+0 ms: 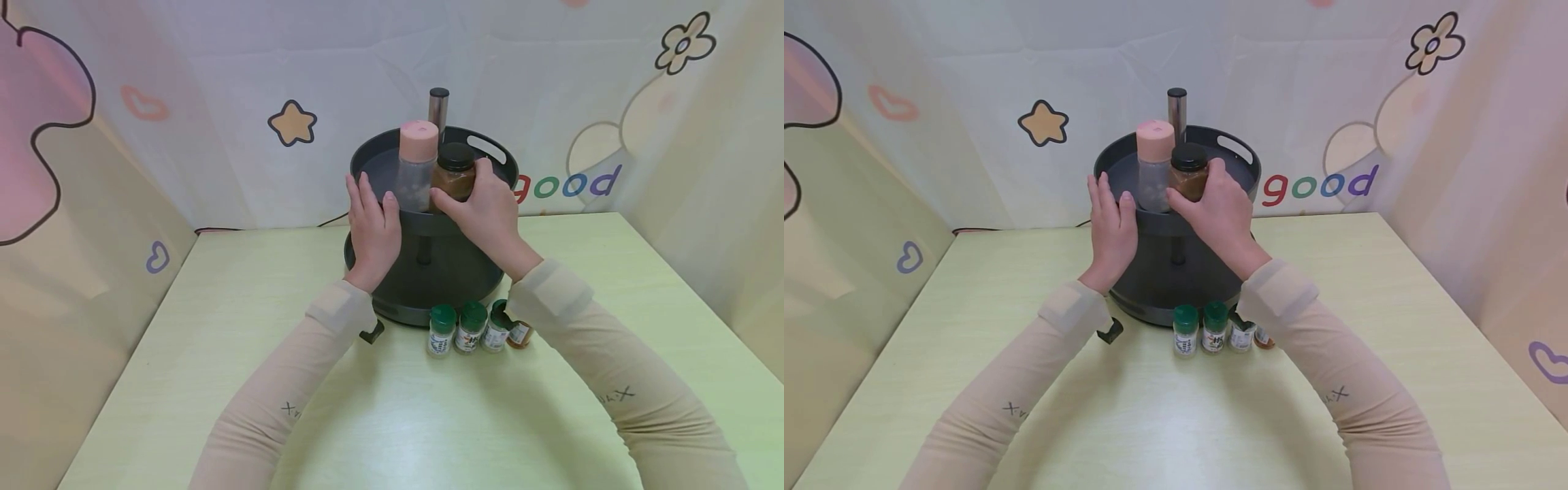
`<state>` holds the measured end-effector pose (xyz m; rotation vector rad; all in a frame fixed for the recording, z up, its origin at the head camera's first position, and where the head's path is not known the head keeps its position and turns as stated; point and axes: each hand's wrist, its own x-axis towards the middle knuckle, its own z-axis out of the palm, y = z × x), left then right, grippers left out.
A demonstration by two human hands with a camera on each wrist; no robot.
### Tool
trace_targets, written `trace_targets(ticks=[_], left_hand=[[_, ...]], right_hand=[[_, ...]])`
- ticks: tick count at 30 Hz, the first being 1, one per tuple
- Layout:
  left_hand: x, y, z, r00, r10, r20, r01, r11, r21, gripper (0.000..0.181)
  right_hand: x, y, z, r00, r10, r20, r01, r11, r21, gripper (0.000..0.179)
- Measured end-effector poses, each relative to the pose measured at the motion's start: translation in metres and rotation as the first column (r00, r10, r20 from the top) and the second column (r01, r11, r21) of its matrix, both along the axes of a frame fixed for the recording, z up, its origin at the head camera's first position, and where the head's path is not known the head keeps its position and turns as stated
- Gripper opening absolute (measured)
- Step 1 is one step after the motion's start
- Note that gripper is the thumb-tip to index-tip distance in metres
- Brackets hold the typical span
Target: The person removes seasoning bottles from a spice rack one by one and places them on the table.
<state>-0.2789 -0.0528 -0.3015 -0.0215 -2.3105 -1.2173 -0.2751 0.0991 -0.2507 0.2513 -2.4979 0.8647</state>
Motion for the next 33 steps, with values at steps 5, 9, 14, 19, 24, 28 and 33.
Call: trace_targets(ticks=[5, 9, 14, 19, 24, 28, 33], left_hand=[[0.0001, 0.0003, -0.0003, 1.0, -0.002, 0.003, 0.002, 1.0, 0.004, 0.059], [0.0002, 0.0004, -0.0006, 1.0, -0.003, -0.006, 0.003, 1.0, 0.003, 0.058], [0.0, 0.0005, -0.0009, 1.0, 0.0, -0.015, 0.0, 1.0, -0.001, 0.058], [0.0001, 0.0005, -0.0007, 1.0, 0.003, -0.015, -0.003, 1.0, -0.003, 0.058], [0.0005, 0.0006, -0.0007, 1.0, 0.005, -0.018, -0.005, 1.0, -0.002, 0.058], [0.0005, 0.0005, -0.0006, 1.0, 0.007, -0.018, -0.007, 1.0, -0.001, 0.058], [0.0002, 0.0005, -0.0003, 1.0, 0.008, -0.017, -0.008, 1.0, -0.002, 0.058]], right_hand=[[-0.0005, 0.0, 0.0002, 1.0, -0.005, 0.001, 0.005, 1.0, -0.012, 0.059], [-0.0005, 0.0004, 0.0009, 1.0, -0.007, 0.014, 0.007, 0.999, -0.032, 0.059], [-0.0015, 0.0011, 0.001, 1.0, -0.001, 0.022, 0.002, 0.999, -0.054, 0.059], [-0.0028, 0.0019, 0.0013, 1.0, 0.004, 0.023, -0.002, 0.998, -0.067, 0.06], [-0.004, 0.0026, 0.0028, 1.0, 0.007, 0.028, -0.005, 0.996, -0.09, 0.059], [-0.0048, 0.0033, 0.0035, 0.999, 0.017, 0.03, -0.013, 0.993, -0.117, 0.057], [-0.005, 0.0044, 0.0039, 0.999, 0.025, 0.027, -0.021, 0.99, -0.14, 0.055]])
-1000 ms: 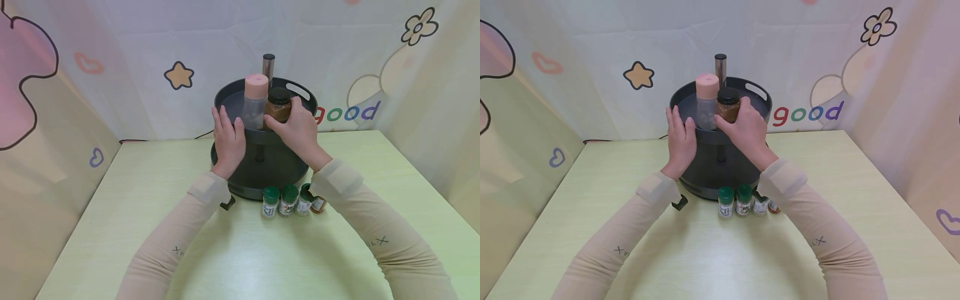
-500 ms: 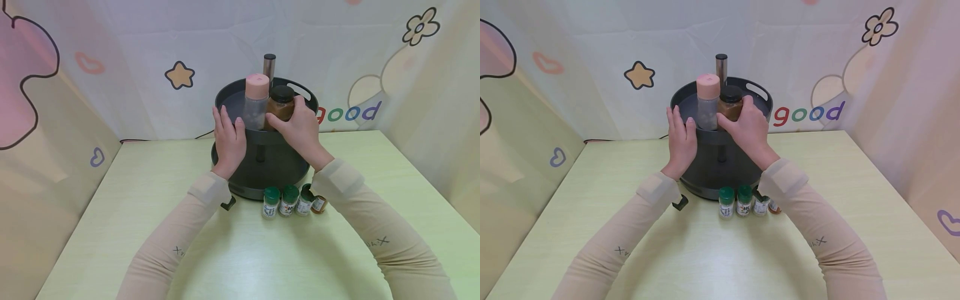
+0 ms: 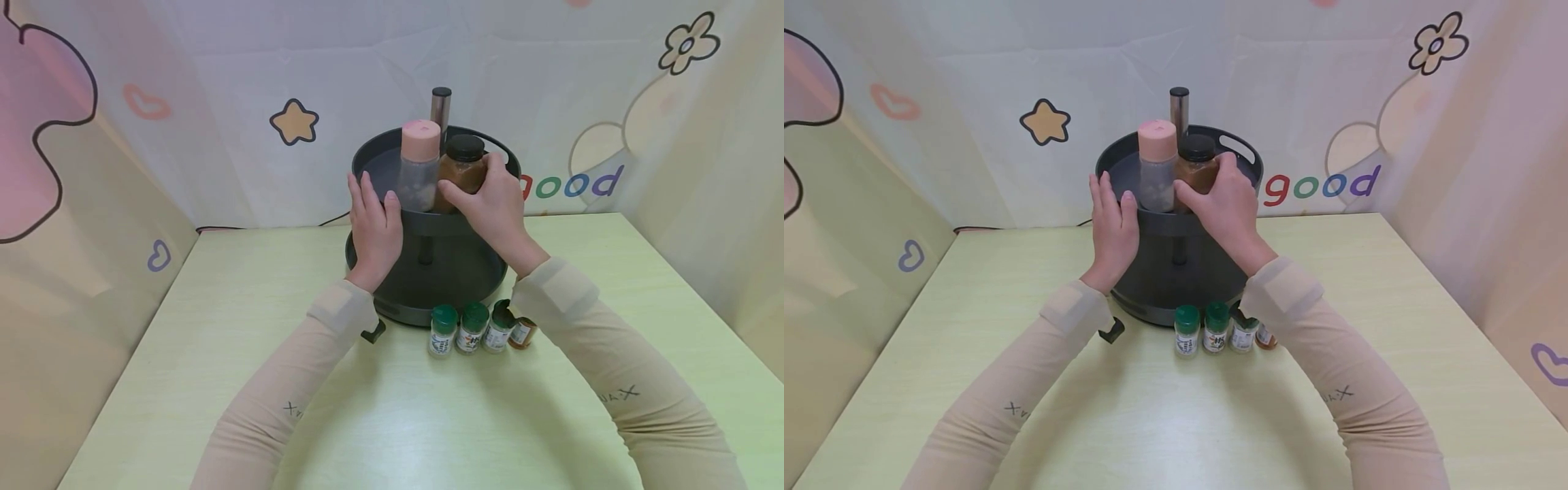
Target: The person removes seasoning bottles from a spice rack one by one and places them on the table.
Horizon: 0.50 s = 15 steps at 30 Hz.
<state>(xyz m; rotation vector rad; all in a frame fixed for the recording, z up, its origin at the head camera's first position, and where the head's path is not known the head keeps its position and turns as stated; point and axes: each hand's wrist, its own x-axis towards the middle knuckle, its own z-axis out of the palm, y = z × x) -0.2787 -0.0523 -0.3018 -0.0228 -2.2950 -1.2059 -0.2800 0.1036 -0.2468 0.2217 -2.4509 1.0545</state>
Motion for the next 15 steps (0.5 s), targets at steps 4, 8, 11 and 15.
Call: trace_targets(ticks=[4, 8, 11, 15], left_hand=[[0.0001, 0.0003, 0.0, 1.0, -0.002, 0.001, 0.002, 1.0, 0.004, 0.058], [0.0002, 0.0004, -0.0004, 1.0, -0.006, 0.004, 0.006, 1.0, 0.009, 0.058], [-0.0001, 0.0002, -0.0006, 1.0, -0.006, 0.003, 0.006, 1.0, 0.01, 0.058], [-0.0008, 0.0, -0.0007, 1.0, -0.001, -0.008, 0.001, 1.0, 0.005, 0.058]], right_hand=[[0.0002, 0.001, 0.0005, 1.0, 0.005, -0.013, -0.005, 1.0, -0.017, 0.053], [-0.0002, 0.0022, 0.001, 1.0, 0.011, -0.028, -0.012, 0.999, -0.035, 0.052], [-0.0011, 0.0031, 0.0011, 0.999, 0.015, -0.038, -0.017, 0.999, -0.042, 0.053], [-0.0025, 0.004, 0.0014, 0.998, 0.024, -0.054, -0.027, 0.998, -0.052, 0.054]])
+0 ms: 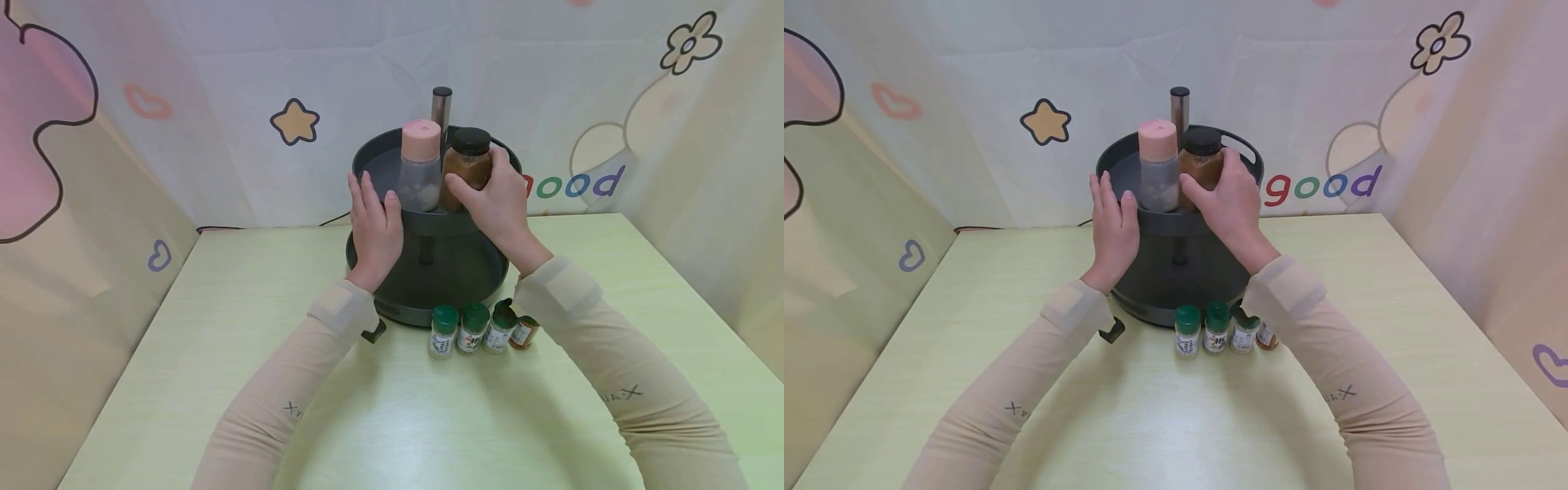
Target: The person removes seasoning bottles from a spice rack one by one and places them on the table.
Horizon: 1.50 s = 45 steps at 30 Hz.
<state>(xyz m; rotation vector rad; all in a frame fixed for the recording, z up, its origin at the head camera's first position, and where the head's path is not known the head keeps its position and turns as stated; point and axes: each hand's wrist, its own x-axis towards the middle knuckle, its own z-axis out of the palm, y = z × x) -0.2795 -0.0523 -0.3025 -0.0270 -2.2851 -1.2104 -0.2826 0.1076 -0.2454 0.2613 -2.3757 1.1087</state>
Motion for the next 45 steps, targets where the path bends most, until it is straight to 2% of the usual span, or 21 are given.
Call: trace_targets(ticks=[9, 21, 32, 45], left_hand=[[0.0, 0.0, 0.001, 1.0, 0.005, -0.006, -0.005, 1.0, 0.0, 0.057], [-0.001, 0.0, 0.001, 1.0, 0.001, 0.01, -0.001, 1.0, 0.0, 0.057], [-0.001, 0.0, 0.001, 1.0, 0.001, 0.012, -0.001, 1.0, -0.002, 0.057], [0.0, 0.0, 0.001, 1.0, -0.001, 0.006, 0.001, 1.0, -0.002, 0.057]], right_hand=[[0.0, 0.001, 0.003, 1.0, 0.016, -0.015, -0.017, 0.999, -0.029, 0.053], [0.001, 0.001, 0.006, 1.0, 0.028, 0.004, -0.027, 0.998, -0.064, 0.053], [0.002, 0.001, 0.01, 0.999, 0.022, -0.044, -0.025, 0.996, -0.087, 0.047], [0.003, 0.005, 0.016, 0.998, 0.026, -0.06, -0.034, 0.99, -0.137, 0.048]])
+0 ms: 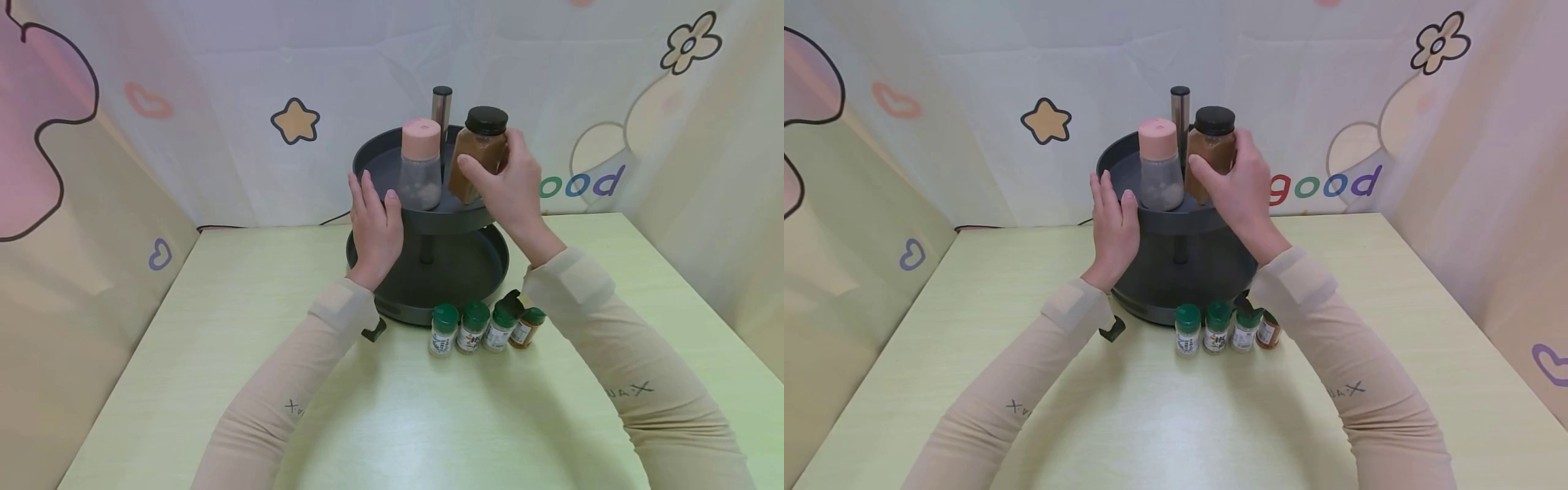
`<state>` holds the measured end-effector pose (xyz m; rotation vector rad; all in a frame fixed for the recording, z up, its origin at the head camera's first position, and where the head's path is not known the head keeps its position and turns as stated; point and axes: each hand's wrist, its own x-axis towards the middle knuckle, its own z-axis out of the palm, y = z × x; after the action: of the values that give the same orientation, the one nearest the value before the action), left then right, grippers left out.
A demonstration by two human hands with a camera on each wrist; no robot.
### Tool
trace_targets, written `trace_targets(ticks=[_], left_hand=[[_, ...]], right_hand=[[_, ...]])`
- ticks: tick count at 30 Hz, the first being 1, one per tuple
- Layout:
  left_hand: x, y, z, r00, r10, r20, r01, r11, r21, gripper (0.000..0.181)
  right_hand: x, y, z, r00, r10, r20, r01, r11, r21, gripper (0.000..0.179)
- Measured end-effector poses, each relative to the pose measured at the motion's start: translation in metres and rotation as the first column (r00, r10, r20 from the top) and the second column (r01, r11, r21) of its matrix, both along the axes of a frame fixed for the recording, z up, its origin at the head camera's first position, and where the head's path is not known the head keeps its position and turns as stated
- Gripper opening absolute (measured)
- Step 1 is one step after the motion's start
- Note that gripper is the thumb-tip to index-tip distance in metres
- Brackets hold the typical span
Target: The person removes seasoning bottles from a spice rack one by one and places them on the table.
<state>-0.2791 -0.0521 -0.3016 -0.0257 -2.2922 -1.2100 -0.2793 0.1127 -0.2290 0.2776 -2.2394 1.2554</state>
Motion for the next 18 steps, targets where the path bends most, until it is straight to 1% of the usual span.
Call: trace_targets(ticks=[7, 18], left_hand=[[0.0, 0.0, 0.0, 1.0, 0.002, -0.001, -0.002, 1.0, 0.001, 0.057], [-0.001, 0.0, -0.001, 1.0, 0.001, -0.002, -0.001, 1.0, -0.001, 0.057]], right_hand=[[0.002, 0.005, 0.004, 1.0, -0.003, 0.006, 0.003, 1.0, -0.014, 0.05], [0.004, 0.012, 0.006, 1.0, 0.008, -0.027, -0.01, 0.997, -0.077, 0.046]])
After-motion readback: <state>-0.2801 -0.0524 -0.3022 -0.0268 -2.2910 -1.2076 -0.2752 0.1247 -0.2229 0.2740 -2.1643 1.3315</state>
